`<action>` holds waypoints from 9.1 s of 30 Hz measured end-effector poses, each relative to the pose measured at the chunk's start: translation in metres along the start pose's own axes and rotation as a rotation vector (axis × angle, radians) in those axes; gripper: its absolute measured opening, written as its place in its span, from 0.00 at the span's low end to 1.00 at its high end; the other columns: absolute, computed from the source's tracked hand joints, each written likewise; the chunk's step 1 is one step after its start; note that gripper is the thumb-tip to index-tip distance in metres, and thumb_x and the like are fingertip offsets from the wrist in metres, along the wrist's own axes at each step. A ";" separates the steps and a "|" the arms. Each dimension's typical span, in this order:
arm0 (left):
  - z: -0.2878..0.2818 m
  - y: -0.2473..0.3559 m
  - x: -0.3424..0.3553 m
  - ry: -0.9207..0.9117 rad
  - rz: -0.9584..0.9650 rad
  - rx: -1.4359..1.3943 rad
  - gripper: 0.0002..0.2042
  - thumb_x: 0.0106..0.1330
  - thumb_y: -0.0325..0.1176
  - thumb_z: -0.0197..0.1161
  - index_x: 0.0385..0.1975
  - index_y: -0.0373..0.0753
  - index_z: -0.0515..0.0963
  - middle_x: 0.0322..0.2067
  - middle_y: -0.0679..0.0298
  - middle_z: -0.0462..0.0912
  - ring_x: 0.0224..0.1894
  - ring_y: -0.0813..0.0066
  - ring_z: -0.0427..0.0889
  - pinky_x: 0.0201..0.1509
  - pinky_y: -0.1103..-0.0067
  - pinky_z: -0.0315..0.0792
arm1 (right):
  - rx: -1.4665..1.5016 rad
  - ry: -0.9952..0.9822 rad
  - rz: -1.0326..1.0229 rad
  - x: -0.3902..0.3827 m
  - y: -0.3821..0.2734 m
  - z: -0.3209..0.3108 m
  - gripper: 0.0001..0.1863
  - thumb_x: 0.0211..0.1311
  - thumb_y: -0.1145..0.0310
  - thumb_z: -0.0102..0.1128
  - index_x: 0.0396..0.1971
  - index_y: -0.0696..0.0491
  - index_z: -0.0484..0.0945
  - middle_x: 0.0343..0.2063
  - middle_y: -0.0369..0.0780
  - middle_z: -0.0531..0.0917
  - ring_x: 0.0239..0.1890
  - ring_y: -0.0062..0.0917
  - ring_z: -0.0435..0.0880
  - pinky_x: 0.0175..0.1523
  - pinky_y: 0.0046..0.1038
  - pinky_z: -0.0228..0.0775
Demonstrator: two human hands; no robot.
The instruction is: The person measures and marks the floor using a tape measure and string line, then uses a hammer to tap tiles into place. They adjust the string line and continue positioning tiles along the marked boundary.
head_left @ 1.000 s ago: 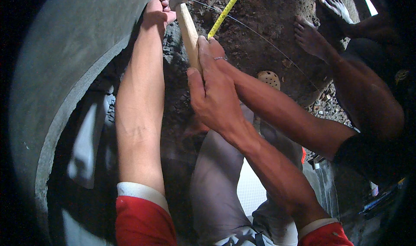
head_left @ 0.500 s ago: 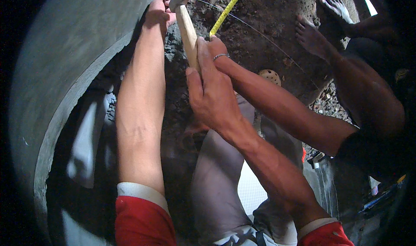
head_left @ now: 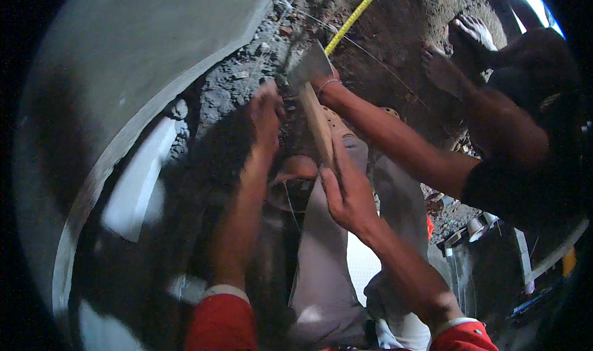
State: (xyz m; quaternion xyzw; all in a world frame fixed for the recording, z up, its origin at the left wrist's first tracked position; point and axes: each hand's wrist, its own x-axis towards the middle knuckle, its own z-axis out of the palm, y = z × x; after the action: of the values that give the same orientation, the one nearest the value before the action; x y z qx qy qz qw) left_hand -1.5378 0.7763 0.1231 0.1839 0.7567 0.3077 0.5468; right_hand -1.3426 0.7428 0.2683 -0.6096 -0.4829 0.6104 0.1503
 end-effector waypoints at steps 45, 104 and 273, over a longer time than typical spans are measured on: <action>-0.112 0.065 -0.467 -0.328 -0.441 0.280 0.15 0.72 0.43 0.64 0.38 0.34 0.80 0.30 0.62 0.83 0.34 0.74 0.80 0.42 0.74 0.75 | -0.667 -0.394 0.167 -0.255 -0.043 -0.194 0.13 0.60 0.70 0.60 0.41 0.60 0.72 0.34 0.55 0.77 0.41 0.55 0.78 0.44 0.50 0.69; 0.101 0.025 0.209 0.133 0.110 -0.028 0.10 0.66 0.34 0.68 0.36 0.32 0.81 0.22 0.60 0.86 0.18 0.75 0.84 0.20 0.77 0.77 | -0.702 0.047 -0.181 0.292 0.257 -0.219 0.18 0.69 0.52 0.62 0.34 0.54 0.76 0.22 0.38 0.74 0.24 0.29 0.75 0.31 0.35 0.68; 0.121 0.019 0.216 0.478 0.135 -0.331 0.10 0.61 0.25 0.66 0.40 0.27 0.81 0.29 0.56 0.86 0.24 0.73 0.83 0.25 0.78 0.76 | -0.410 -0.087 -0.870 0.438 0.100 -0.017 0.14 0.71 0.62 0.57 0.45 0.56 0.84 0.32 0.46 0.87 0.32 0.34 0.88 0.36 0.33 0.77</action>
State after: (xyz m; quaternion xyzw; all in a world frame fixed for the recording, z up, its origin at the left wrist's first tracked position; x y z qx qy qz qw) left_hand -1.4977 0.9553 -0.0437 0.0644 0.7896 0.4972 0.3539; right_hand -1.3793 1.0387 -0.0679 -0.3420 -0.8092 0.4082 0.2483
